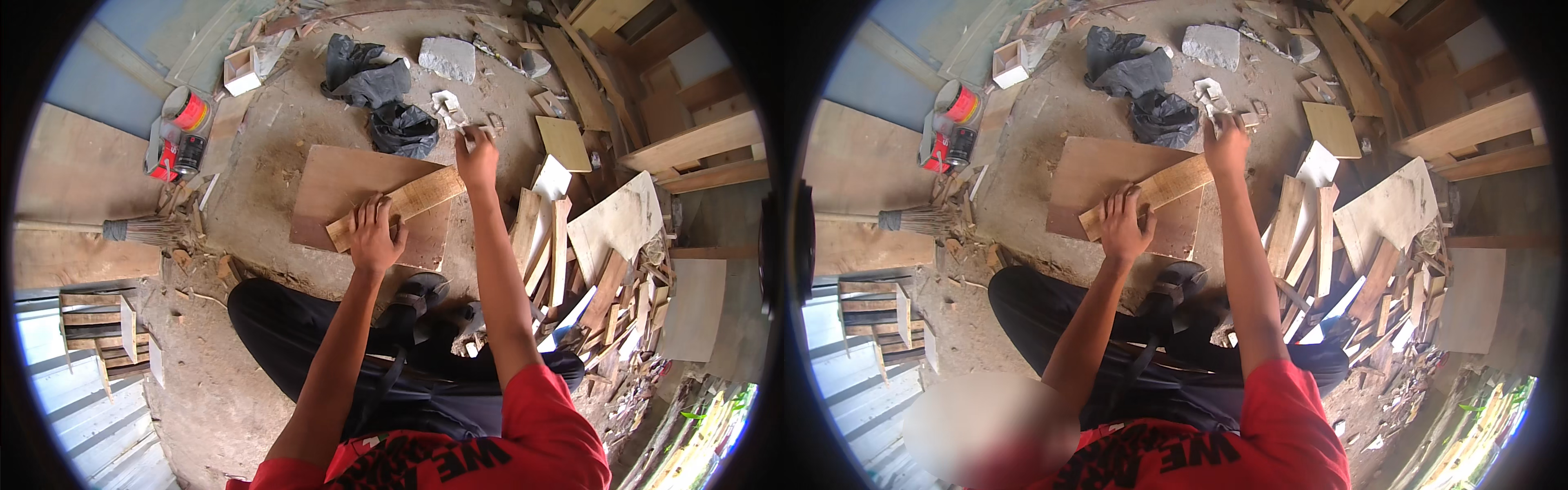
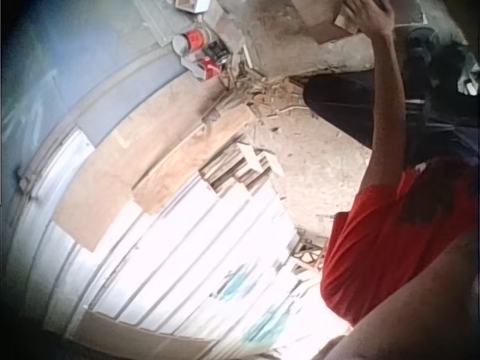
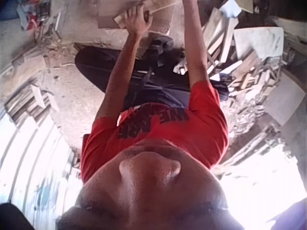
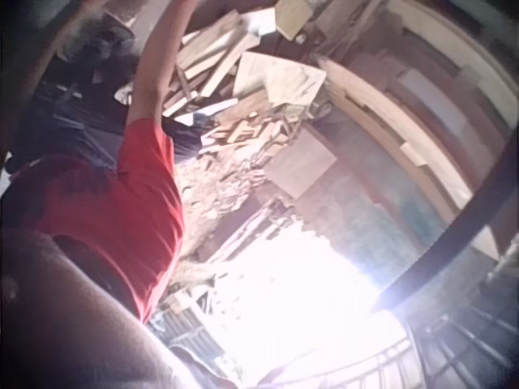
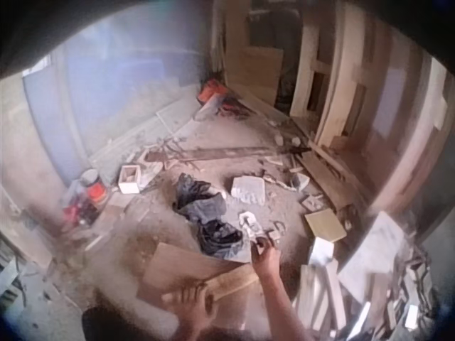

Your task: The person sits on the floor and uses a hammer to break a piece of wood into smaller pieces. They repeatedly strike the wood, which is placed on a larger board, until it splits.

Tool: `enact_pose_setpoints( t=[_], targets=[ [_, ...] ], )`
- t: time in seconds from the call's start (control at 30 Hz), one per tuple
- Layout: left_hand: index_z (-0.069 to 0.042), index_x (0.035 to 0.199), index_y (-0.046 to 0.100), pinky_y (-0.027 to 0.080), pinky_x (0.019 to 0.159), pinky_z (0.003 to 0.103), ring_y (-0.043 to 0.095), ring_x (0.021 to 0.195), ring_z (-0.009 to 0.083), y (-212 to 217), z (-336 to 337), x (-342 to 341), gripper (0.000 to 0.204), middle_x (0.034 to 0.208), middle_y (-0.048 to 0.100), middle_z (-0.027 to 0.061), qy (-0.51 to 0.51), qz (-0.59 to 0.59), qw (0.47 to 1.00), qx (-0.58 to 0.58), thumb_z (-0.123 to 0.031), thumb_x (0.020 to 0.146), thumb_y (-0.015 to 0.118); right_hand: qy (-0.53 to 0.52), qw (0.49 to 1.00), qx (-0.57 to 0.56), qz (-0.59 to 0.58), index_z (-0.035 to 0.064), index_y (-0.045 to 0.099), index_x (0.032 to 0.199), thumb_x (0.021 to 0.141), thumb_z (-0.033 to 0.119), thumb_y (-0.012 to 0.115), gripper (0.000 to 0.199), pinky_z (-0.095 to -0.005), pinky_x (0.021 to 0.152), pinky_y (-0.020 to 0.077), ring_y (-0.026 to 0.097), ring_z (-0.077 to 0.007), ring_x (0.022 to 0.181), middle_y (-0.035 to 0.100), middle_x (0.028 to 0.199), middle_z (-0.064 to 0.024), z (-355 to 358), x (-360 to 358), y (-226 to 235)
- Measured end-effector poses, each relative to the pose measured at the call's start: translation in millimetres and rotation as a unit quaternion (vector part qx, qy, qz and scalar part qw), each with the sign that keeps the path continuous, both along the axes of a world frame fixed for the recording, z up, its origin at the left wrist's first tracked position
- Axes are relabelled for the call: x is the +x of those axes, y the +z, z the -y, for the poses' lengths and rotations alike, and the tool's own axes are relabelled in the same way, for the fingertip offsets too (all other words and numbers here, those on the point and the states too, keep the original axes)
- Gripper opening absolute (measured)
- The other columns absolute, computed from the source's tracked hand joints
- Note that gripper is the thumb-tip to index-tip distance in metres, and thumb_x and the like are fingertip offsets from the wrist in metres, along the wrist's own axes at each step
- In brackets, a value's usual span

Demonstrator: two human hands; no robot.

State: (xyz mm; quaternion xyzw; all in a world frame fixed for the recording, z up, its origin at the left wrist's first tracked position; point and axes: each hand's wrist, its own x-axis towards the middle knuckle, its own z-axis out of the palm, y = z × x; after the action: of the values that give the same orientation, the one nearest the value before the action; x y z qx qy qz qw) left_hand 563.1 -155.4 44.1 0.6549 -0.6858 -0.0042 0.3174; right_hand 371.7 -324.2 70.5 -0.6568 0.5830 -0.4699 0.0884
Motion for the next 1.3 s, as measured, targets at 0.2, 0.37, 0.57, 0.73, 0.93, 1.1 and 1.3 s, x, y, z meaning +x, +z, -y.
enact_pose_setpoints(
  t=[0.2,0.37,0.57,0.73,0.93,1.1,1.3],
  targets=[
    [-0.006,0.124,0.056,0.036,0.107,0.050,0.056,0.117,0.0326,4.5,-7.0,1.3,0.052,0.125,0.061,0.0136,0.007,0.006,1.000,-0.013,-0.038,0.086,0.069,-0.067,0.992,0.100,0.039,-0.0015,0.068,0.096,0.089,0.012,0.068,0.015,-0.0409,0.076,0.0530,0.068,-0.0363,0.084,0.069,0.090,-0.0188,-155.0,-64.7,-73.2],
    [-0.009,0.131,0.054,0.035,0.107,0.051,0.056,0.115,0.0339,-6.2,-6.5,2.1,0.058,0.121,0.062,0.0145,0.025,0.048,0.999,0.007,-0.046,0.088,0.068,-0.140,0.905,0.375,0.143,-0.0017,0.070,0.106,0.090,0.025,0.068,0.031,-0.0387,0.080,0.0540,0.071,-0.0328,0.089,0.072,0.095,-0.0222,-294.4,-94.6,-116.9],
    [-0.007,0.145,0.044,0.034,0.109,0.051,0.054,0.122,0.0359,-10.6,-15.8,14.5,0.075,0.132,0.059,0.0177,-0.071,0.047,0.996,0.006,-0.044,0.086,0.071,-0.074,0.941,0.231,0.235,-0.0039,0.050,0.129,0.097,0.031,0.067,0.050,-0.0349,0.079,0.0541,0.068,-0.0219,0.092,0.068,0.102,-0.0167,-289.9,-54.8,-56.1],
    [-0.007,0.145,0.045,0.031,0.113,0.053,0.050,0.128,0.0340,-3.6,-60.1,-3.9,0.072,0.135,0.057,0.0175,-0.310,0.039,0.950,0.008,-0.041,0.087,0.071,-0.096,0.892,0.170,0.408,-0.0055,0.034,0.141,0.098,0.036,0.066,0.068,-0.0378,0.083,0.0542,0.066,-0.0255,0.095,0.064,0.114,-0.0241,-304.0,-70.2,-38.9],
    [-0.009,0.146,0.046,0.027,0.118,0.052,0.046,0.135,0.0302,24.3,-69.3,-51.9,0.071,0.143,0.052,0.0110,-0.412,0.091,0.906,-0.027,-0.032,0.085,0.074,-0.056,0.929,0.176,0.320,-0.0056,0.067,0.107,0.100,0.038,0.061,0.045,-0.0279,0.061,0.0524,0.063,-0.0120,0.081,0.071,0.089,-0.0088,-324.6,-122.6,-54.6],
    [-0.007,0.147,0.044,0.023,0.120,0.054,0.038,0.143,0.0320,69.4,-56.9,-88.6,0.071,0.152,0.044,0.0134,-0.355,0.085,0.926,-0.098,-0.030,0.087,0.073,-0.103,0.836,0.082,0.532,-0.0053,0.065,0.116,0.102,0.033,0.061,0.041,-0.0298,0.074,0.0534,0.063,-0.0120,0.084,0.070,0.098,-0.0051,-334.6,-150.5,-26.9],
    [-0.003,0.146,0.042,0.029,0.116,0.050,0.041,0.138,0.0375,97.0,-26.5,-93.7,0.066,0.147,0.046,0.0196,-0.355,0.011,0.935,-0.006,-0.020,0.088,0.068,-0.211,0.783,0.062,0.582,-0.0113,0.054,0.131,0.095,0.038,0.069,0.063,-0.0331,0.090,0.0517,0.063,-0.0196,0.105,0.067,0.114,-0.0148,-320.9,-198.3,-48.3]
  ],
)
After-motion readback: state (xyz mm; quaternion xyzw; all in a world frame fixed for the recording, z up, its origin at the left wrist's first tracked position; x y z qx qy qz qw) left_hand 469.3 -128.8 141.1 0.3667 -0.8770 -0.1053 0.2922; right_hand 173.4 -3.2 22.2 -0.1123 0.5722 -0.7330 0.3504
